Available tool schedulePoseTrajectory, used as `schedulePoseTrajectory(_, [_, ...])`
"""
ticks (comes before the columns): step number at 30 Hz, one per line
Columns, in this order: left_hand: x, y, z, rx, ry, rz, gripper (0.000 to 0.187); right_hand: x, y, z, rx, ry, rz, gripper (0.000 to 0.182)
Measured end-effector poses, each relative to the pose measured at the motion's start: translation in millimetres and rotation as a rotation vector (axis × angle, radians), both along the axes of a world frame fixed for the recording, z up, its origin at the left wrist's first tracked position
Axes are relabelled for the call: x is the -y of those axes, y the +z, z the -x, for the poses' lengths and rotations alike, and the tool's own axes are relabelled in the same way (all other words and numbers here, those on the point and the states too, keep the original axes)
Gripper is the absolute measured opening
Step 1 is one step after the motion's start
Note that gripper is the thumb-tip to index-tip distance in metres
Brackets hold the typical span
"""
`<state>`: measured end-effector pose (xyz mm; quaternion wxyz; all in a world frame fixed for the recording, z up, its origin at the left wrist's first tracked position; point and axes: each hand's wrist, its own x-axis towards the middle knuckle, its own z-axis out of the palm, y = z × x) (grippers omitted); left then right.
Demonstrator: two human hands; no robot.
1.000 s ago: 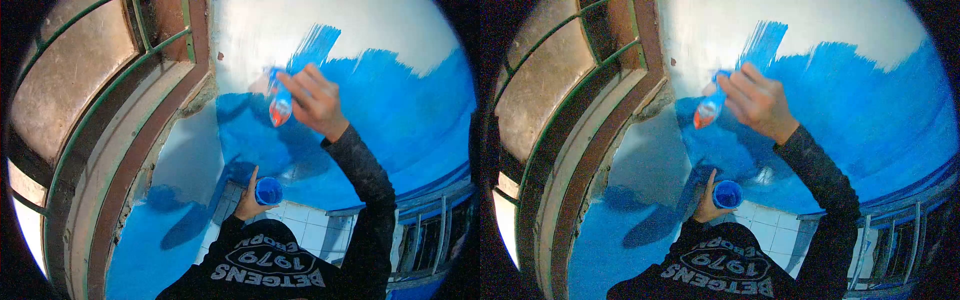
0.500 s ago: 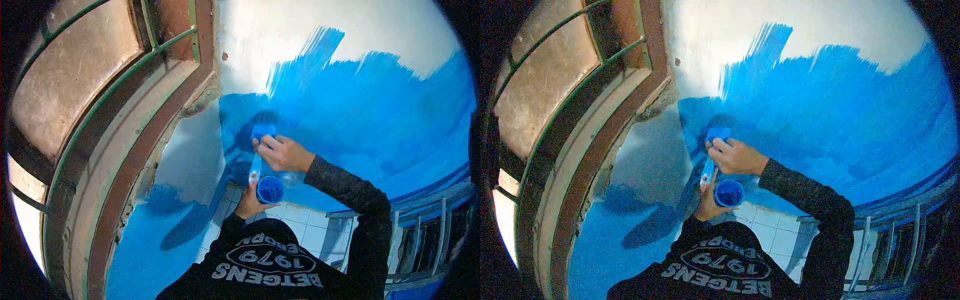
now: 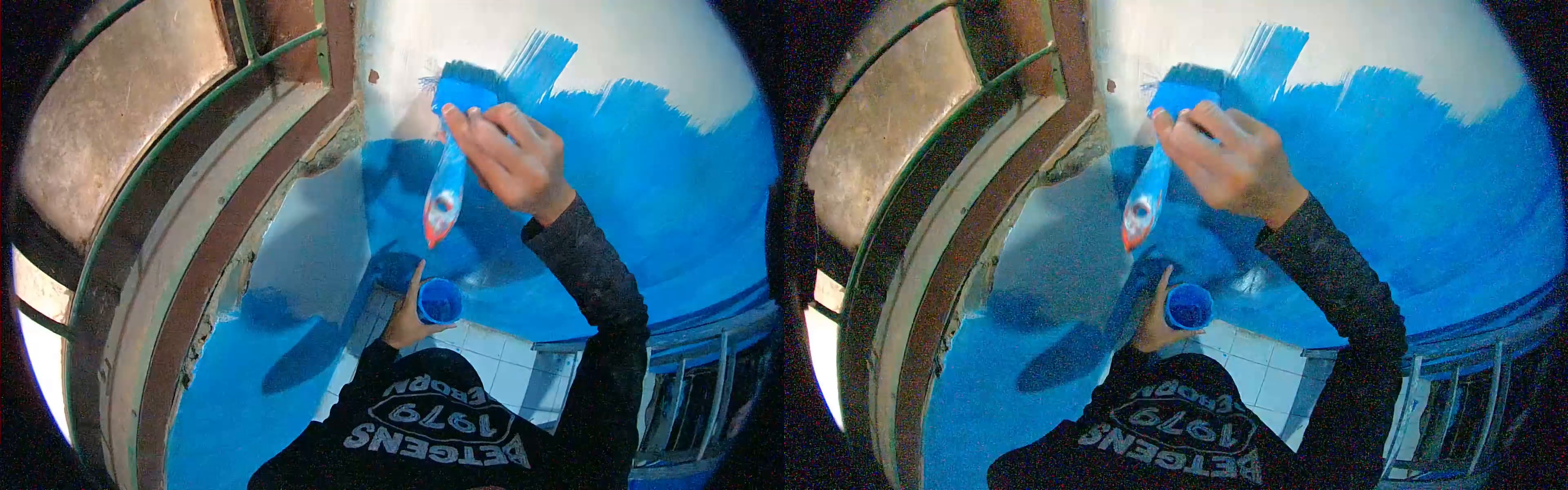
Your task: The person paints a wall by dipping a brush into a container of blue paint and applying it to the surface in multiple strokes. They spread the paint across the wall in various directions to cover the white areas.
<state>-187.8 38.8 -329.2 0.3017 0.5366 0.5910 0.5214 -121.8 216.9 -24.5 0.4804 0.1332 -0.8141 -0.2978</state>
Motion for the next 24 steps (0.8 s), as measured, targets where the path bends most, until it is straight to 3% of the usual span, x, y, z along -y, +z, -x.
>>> schedulePoseTrajectory(2, [0, -3, 1, -0.009, 0.003, -0.037, 0.141, -5, -20, 7, -0.017, -0.007, -0.101, 0.045])
schedulePoseTrajectory(4, [-2, -4, 2, -0.022, -0.010, -0.015, 0.141, -6, -49, 5, 0.241, -0.163, -0.129, 0.044])
schedulePoseTrajectory(8, [-4, -11, 2, 0.015, -0.004, -0.034, 0.141, -2, -113, 5, 0.466, -0.104, 0.049, 0.035])
schedulePoseTrajectory(11, [-4, -14, 5, -0.022, 0.006, -0.073, 0.140, 3, -139, 10, 0.462, -0.073, 0.062, 0.036])
schedulePoseTrajectory(18, [-2, -12, 5, -0.002, 0.029, -0.071, 0.141, 2, -64, 18, 0.321, -0.012, 0.281, 0.042])
schedulePoseTrajectory(20, [1, -10, 5, 0.016, 0.018, -0.027, 0.141, -6, -37, 20, 0.081, 0.006, 0.173, 0.046])
schedulePoseTrajectory(24, [0, -13, 2, -0.024, 0.022, -0.021, 0.140, -4, -1, 18, 0.005, -0.040, 0.027, 0.042])
